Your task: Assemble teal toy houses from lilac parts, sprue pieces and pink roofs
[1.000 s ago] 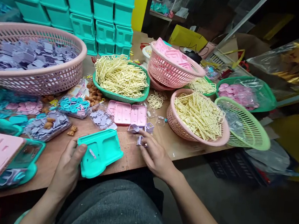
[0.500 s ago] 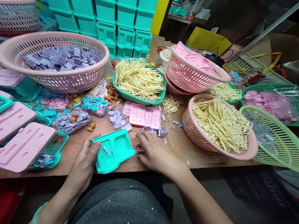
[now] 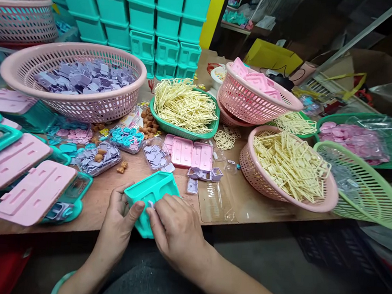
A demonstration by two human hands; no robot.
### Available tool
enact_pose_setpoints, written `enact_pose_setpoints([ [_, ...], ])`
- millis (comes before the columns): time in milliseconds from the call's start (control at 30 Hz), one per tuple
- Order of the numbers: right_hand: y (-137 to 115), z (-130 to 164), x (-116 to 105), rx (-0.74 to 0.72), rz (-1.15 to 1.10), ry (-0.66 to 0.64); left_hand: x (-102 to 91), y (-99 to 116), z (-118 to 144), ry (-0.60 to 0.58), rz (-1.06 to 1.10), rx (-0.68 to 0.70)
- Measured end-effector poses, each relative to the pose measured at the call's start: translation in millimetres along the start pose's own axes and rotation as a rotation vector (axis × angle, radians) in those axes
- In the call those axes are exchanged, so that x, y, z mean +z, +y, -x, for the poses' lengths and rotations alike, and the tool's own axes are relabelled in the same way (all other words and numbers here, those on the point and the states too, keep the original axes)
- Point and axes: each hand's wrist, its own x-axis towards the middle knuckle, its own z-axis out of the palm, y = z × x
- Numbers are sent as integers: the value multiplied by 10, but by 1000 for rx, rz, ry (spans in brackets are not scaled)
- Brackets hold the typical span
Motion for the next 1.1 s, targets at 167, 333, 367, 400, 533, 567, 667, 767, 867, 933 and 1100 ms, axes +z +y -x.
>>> enact_pose_setpoints([
  [167,206,-463,22,-55,-233,-96,-405,125,159,198,41,-26],
  [333,133,-1127,621,-195,217,-393,-646,232,466,360,38,-142],
  [367,97,-1199,735,-211,264,-437,-639,238,506,368,54,-158],
  [400,70,-1246,828,-222,290,-460,-621,241,532,368,74,-169],
  [533,99,-1271,947,-271,300,-480,-557,228,526,267,144,-236],
  [567,134,-1256,908,-291,291,-482,-568,219,501,231,152,-258],
  [667,254,-1147,633,-311,222,-432,-665,179,373,150,175,-301],
  [767,339,-878,226,-308,-43,-192,-709,159,216,91,184,-288],
  [867,387,-486,-104,-439,-164,-101,-529,183,104,33,147,-237],
  [933,405,-234,-226,-461,-82,-80,-311,205,62,-10,113,-218],
  [1100,544,191,-374,-365,-65,-24,109,187,-1,-147,75,-285],
])
